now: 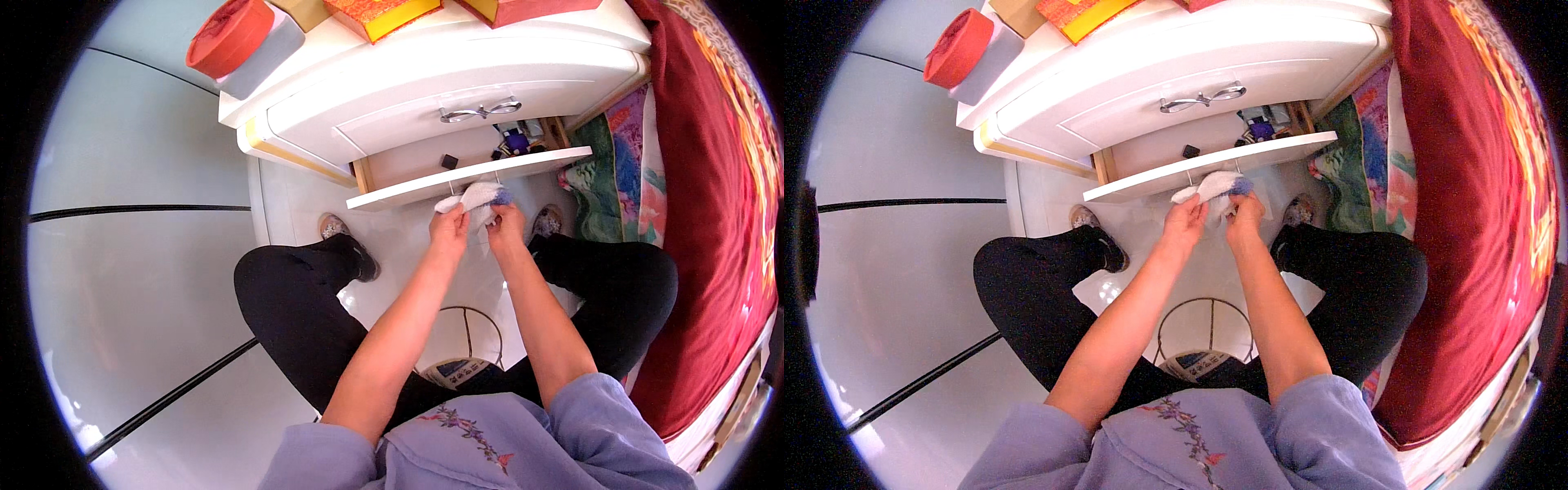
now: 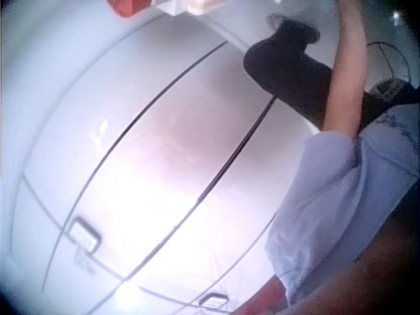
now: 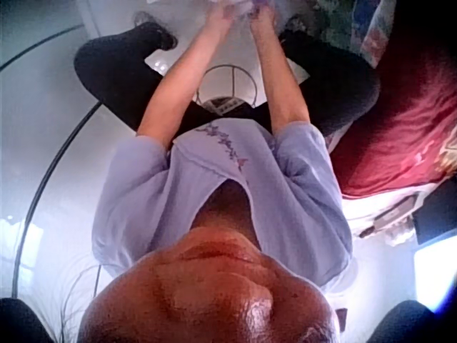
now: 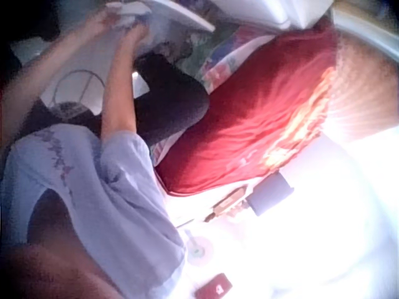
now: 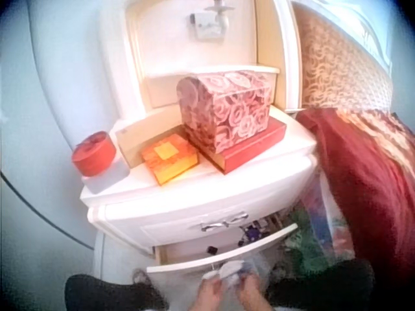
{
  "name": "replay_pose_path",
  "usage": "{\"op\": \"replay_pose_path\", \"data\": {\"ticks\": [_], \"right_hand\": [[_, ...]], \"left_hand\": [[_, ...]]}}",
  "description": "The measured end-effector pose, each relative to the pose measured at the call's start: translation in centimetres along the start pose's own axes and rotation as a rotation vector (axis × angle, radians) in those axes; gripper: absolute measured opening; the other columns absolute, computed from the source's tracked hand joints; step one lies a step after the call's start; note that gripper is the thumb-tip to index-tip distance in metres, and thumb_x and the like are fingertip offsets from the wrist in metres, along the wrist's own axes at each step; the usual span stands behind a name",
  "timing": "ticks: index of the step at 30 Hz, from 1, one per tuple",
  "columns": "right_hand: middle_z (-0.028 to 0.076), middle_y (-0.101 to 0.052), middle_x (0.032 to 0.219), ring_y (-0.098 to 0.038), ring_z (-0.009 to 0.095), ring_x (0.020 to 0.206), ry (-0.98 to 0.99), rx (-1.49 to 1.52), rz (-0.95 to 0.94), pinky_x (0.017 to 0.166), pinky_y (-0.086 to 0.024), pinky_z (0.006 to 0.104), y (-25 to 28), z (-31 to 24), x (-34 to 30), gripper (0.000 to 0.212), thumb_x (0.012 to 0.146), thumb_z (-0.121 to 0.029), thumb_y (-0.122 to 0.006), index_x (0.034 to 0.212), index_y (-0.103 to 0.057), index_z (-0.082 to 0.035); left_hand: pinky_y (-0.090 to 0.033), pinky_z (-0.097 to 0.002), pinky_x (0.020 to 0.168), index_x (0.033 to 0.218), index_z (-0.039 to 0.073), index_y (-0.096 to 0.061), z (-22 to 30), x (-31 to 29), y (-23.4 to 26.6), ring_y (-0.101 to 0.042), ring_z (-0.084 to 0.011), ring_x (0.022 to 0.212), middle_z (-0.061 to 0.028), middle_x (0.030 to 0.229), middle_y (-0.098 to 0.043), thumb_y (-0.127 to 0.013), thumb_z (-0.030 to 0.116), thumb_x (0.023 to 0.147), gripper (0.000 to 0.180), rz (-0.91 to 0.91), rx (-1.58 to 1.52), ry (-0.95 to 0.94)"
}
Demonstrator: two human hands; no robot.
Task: The person sits on the floor and wipes various items inside a nightstand drawer with a cloth. They remove boxes, a candle, and a remote control one by one, wipe each item, and place them on top of the nightstand. Finally, they wipe the inside of the drawer and close it.
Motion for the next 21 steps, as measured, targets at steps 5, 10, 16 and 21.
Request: {"op": "replay_pose_path", "data": {"ticks": [5, 10, 16, 21], "right_hand": [[0.003, -0.054, 0.072, -0.050, 0.016, 0.060, -0.021, -0.179, -0.058, 0.055, -0.039, 0.0260, 0.2, 0.4, 1.2, 0.021, 0.069, 0.001, -0.053, 0.089, -0.058, -0.005], [0.005, -0.057, 0.074, -0.048, 0.012, 0.061, 0.150, -0.655, -0.152, 0.055, -0.039, 0.0269, -1.9, -0.5, -1.6, 0.016, 0.070, -0.002, -0.055, 0.085, -0.060, -0.001], [0.004, -0.058, 0.075, -0.050, 0.013, 0.067, 0.370, -0.438, -0.198, 0.062, -0.041, 0.0275, -4.0, -2.6, -1.9, 0.012, 0.076, 0.001, -0.053, 0.085, -0.060, 0.003], [0.002, -0.059, 0.075, -0.052, 0.012, 0.067, 0.534, -0.436, 0.022, 0.063, -0.041, 0.0264, -3.7, -6.4, -1.7, 0.010, 0.076, 0.004, -0.053, 0.081, -0.061, 0.001]], "left_hand": [[-0.046, -0.0325, 0.083, 0.103, 0.005, -0.052, -0.6, 1.4, -0.2, -0.056, -0.0201, 0.092, -0.0092, 0.100, -0.058, -0.058, 0.001, 0.082, 0.022, -0.075, -0.085, 0.034], [-0.048, -0.0338, 0.077, 0.103, 0.007, -0.052, 1.0, 1.0, -0.1, -0.058, -0.0212, 0.090, -0.0070, 0.101, -0.057, -0.056, -0.002, 0.081, 0.024, 0.100, 0.119, -0.058], [-0.054, -0.0348, 0.076, 0.104, 0.001, -0.050, 3.4, -0.5, -1.5, -0.058, -0.0257, 0.091, -0.0123, 0.101, -0.057, -0.051, -0.003, 0.084, 0.020, 0.184, -0.029, -0.144], [-0.053, -0.0361, 0.084, 0.107, -0.003, -0.047, 3.9, -3.3, -5.7, -0.058, -0.0271, 0.097, -0.0156, 0.107, -0.055, -0.051, -0.008, 0.083, 0.025, -0.014, -0.178, 0.049]]}}
Point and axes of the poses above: each hand's wrist, its own x-axis towards the middle knuckle, its own y-axis out of the back of the hand, z = x × y, the point moved 2 cm from there along x, towards the middle knuckle
